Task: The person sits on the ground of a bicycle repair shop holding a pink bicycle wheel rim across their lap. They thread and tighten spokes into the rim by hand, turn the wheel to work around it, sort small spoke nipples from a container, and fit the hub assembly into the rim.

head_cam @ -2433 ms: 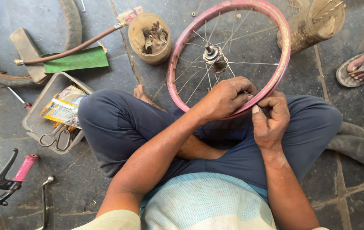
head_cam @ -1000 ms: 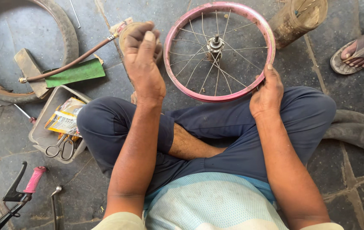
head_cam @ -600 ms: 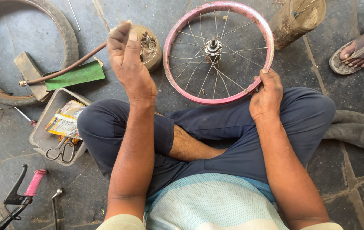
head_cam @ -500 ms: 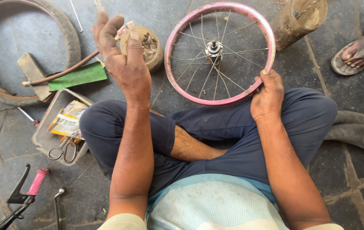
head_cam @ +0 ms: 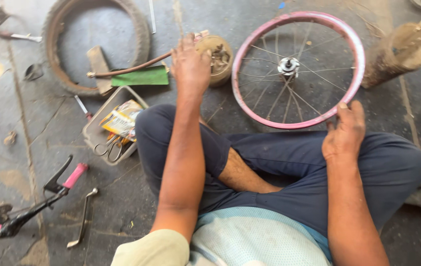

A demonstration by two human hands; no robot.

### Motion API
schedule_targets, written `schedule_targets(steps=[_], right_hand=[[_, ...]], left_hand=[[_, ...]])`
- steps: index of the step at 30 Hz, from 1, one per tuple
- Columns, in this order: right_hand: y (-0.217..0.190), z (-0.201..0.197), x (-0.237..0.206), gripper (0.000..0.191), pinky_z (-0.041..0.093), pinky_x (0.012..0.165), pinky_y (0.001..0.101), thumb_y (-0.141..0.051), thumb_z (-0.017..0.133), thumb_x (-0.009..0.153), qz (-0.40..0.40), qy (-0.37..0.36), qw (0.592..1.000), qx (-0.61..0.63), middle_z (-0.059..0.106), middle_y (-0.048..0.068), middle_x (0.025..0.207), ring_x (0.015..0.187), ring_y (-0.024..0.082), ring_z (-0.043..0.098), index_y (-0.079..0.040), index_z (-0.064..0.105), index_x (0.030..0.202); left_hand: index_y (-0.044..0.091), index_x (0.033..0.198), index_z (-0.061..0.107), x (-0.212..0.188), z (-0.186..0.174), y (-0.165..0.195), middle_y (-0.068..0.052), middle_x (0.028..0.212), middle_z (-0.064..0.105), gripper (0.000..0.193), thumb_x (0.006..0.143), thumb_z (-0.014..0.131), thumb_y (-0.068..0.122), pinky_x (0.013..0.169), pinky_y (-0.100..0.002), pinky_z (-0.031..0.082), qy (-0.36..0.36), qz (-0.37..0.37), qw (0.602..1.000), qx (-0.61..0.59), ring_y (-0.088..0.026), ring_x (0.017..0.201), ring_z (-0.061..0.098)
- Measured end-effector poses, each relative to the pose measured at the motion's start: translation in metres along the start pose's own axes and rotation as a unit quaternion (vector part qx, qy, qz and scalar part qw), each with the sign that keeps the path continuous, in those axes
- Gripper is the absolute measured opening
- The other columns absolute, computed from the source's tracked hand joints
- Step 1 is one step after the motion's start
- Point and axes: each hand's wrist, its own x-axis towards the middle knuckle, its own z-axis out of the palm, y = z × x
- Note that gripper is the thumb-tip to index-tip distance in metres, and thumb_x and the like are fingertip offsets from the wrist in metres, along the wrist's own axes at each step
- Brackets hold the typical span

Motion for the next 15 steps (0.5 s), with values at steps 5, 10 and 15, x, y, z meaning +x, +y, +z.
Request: schedule_targets(steps=[5,10,15], right_hand=[[-0.006,0.003,-0.003,0.038,0.037,0.101,0.0424,-0.016,0.060,0.094,0.017,0.038,0.999,-0.034,0.060,-0.006,0.117,0.110,0.008,0.054,-0.010,0.057,0.132],[0.002,0.002,-0.002,0.051,0.035,0.091,0.0344,-0.012,0.067,0.097,-0.044,0.012,0.997,-0.062,0.058,0.004,0.124,0.105,0.012,0.051,0.000,0.054,0.145],[0.009,-0.002,0.001,0.048,0.046,0.089,0.0231,-0.014,0.067,0.096,-0.023,0.007,0.996,-0.089,0.063,0.004,0.126,0.105,0.009,0.058,0.002,0.056,0.140]], left_hand=[[0.009,0.135,0.058,0.006,0.020,-0.012,-0.018,0.127,0.068,0.045,0.093,0.063,0.024,0.101,-0.051,0.047,-0.043,-0.094,0.994,-0.026,-0.038,0.119,0.063],[0.009,0.115,0.067,0.002,0.021,-0.014,-0.017,0.118,0.071,0.025,0.093,0.060,0.016,0.095,-0.050,0.050,0.004,-0.053,0.998,-0.022,-0.037,0.112,0.065],[0.007,0.103,0.069,-0.003,0.013,-0.008,-0.017,0.110,0.070,0.020,0.087,0.068,0.019,0.092,-0.048,0.051,-0.017,-0.018,0.998,-0.051,-0.035,0.106,0.067]])
